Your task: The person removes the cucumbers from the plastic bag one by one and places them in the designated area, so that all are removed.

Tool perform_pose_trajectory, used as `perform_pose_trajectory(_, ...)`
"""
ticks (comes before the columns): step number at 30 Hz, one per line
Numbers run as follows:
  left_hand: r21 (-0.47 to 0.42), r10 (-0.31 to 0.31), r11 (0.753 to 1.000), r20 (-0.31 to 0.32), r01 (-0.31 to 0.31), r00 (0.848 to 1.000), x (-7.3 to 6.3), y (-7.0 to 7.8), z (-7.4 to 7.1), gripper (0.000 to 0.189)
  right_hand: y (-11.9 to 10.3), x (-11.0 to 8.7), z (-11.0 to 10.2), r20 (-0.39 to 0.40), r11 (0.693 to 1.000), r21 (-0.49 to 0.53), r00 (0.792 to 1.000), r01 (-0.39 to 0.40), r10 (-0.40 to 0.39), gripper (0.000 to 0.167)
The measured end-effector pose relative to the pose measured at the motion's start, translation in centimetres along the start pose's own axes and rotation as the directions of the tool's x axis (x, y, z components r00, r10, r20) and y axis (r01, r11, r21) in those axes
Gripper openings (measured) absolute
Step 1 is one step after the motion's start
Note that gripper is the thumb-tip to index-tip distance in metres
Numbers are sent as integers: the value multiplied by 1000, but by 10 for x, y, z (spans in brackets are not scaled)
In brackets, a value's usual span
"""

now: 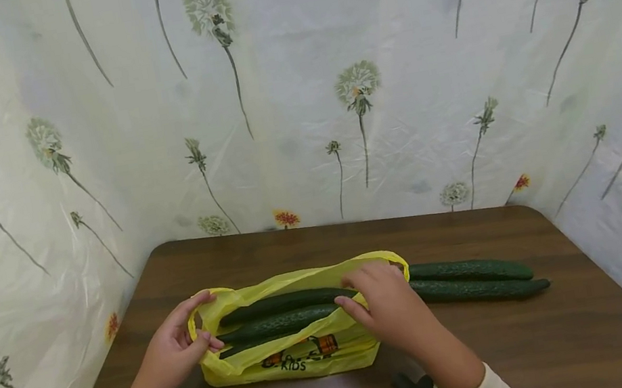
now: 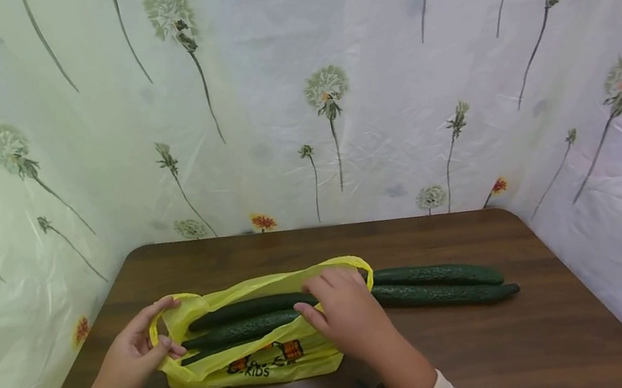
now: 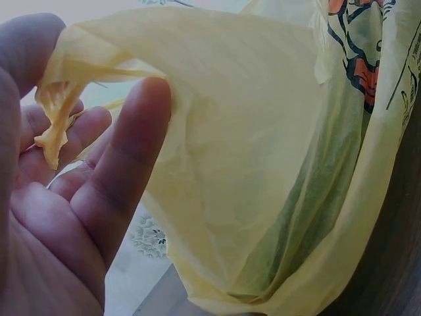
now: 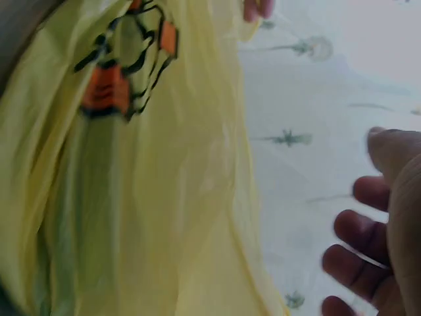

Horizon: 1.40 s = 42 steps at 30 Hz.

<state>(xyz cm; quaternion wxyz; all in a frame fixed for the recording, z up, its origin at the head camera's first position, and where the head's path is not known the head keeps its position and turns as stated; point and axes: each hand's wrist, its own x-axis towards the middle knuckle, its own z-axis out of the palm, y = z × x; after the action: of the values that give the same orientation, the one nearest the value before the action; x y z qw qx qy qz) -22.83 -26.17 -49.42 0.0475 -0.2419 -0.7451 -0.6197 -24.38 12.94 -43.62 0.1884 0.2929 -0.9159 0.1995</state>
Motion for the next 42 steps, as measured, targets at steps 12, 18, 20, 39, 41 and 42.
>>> perform_pose_trajectory(12, 12, 15, 1000, 1, -15, 1000, 2, 1, -1, 64, -19, 28, 30, 103, 1000, -9, 994, -25, 26, 27)
perform_pose_trajectory(18, 12, 0, 1000, 12, 0, 1000, 2, -1, 2, 64, -23, 30, 42, 173, 998, -9, 983, -63, 64, 31)
perform_pose_trajectory(20, 15, -1, 1000, 6, 1, 1000, 2, 0, 2, 64, -24, 32, 46, 181, 997, -23, 981, -69, 72, 33)
perform_pose_trajectory(39, 29, -2, 1000, -11, 2, 1000, 1, -1, 1, 64, -33, 44, 79, 382, 989, -109, 914, -98, 133, 57)
perform_pose_trajectory(41, 31, 1, 1000, -10, -1, 1000, 1, -1, 1, 64, -35, 44, 81, 397, 989, -112, 908, -96, 133, 58)
perform_pose_trajectory(42, 29, 2, 1000, -9, -1, 1000, 1, -1, 1, 64, -36, 44, 81, 406, 989, -111, 904, -95, 133, 59)
